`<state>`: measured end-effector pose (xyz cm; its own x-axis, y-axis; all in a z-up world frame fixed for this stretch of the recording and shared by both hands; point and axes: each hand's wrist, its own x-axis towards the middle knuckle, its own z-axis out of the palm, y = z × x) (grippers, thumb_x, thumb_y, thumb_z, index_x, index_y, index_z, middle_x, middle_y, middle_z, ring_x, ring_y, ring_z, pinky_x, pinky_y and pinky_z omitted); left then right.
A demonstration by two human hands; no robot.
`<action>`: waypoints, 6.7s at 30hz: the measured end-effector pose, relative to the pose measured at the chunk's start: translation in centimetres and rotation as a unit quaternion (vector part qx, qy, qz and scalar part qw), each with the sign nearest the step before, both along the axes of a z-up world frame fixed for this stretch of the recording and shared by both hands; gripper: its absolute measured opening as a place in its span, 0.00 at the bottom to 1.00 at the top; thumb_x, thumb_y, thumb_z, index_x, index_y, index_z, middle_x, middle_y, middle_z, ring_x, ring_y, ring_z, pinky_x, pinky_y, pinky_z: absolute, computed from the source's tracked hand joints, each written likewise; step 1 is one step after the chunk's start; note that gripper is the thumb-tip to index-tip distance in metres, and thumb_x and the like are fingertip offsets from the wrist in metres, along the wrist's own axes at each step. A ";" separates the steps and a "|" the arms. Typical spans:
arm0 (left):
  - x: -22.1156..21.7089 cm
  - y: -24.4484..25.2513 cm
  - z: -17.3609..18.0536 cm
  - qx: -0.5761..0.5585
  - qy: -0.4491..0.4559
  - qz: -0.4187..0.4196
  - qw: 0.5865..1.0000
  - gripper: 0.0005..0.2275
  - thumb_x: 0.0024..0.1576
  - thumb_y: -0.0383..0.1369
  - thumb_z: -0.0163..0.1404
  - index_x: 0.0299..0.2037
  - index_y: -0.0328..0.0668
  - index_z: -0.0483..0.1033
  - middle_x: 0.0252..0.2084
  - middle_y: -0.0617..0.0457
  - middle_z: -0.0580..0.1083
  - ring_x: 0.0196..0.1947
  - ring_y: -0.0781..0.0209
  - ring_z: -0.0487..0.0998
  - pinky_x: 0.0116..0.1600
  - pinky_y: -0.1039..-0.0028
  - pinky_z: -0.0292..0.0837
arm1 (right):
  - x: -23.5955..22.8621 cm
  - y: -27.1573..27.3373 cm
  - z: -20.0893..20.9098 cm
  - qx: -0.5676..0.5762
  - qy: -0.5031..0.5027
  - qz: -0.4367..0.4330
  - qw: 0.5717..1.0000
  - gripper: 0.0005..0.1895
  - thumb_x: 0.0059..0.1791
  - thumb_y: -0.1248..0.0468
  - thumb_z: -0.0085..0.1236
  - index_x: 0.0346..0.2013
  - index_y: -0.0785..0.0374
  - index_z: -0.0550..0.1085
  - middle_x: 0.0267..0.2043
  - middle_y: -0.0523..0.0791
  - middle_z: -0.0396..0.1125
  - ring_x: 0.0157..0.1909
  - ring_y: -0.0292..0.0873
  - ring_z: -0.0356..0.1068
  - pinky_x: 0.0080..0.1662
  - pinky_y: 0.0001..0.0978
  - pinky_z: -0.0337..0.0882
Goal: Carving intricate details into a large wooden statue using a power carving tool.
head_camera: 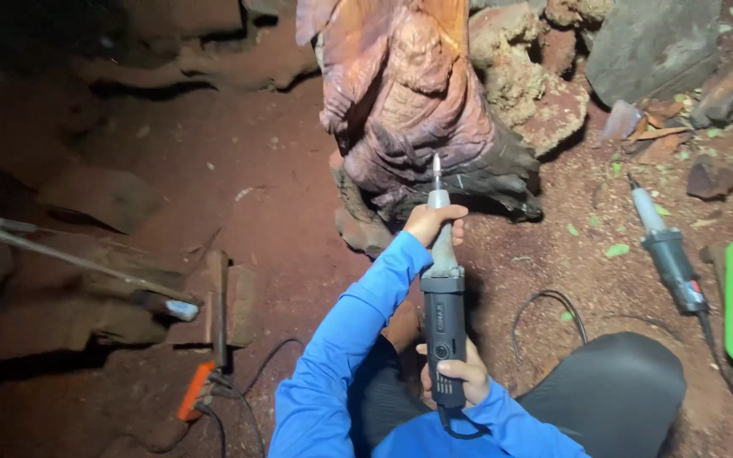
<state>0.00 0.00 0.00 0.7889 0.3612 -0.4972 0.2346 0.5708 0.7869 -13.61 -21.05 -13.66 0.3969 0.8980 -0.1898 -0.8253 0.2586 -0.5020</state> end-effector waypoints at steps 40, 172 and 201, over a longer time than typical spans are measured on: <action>19.0 9.3 -4.1 0.490 0.219 -0.134 0.833 0.35 0.42 0.48 0.63 0.58 0.33 0.74 0.56 0.38 0.76 0.61 0.44 0.75 0.67 0.58 0.70 | 14.3 14.8 0.4 -0.176 -0.025 -0.192 0.965 0.20 0.43 0.61 0.70 0.37 0.73 0.71 0.19 0.64 0.69 0.20 0.61 0.74 0.22 0.56 0.79; 25.8 7.0 -5.4 0.306 0.138 0.084 0.938 0.35 0.40 0.44 0.63 0.54 0.22 0.74 0.51 0.32 0.76 0.58 0.44 0.77 0.63 0.61 0.70 | 31.0 6.6 -0.4 -0.325 -0.358 -0.132 0.865 0.23 0.35 0.62 0.77 0.34 0.67 0.71 0.22 0.56 0.71 0.21 0.49 0.75 0.21 0.34 0.75; 18.1 8.5 -4.3 0.502 0.252 -0.112 0.820 0.31 0.48 0.49 0.60 0.59 0.36 0.74 0.56 0.40 0.77 0.61 0.44 0.76 0.68 0.58 0.67 | 15.1 13.5 0.6 -0.188 -0.031 -0.170 0.967 0.21 0.42 0.62 0.70 0.38 0.74 0.71 0.23 0.62 0.68 0.22 0.63 0.75 0.23 0.59 0.78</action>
<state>18.10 8.49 -4.33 0.6769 0.6617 -0.3224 0.6853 -0.4067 0.6041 1.52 -7.55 -13.06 0.6784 0.5855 -0.4438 -0.6899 0.3000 -0.6588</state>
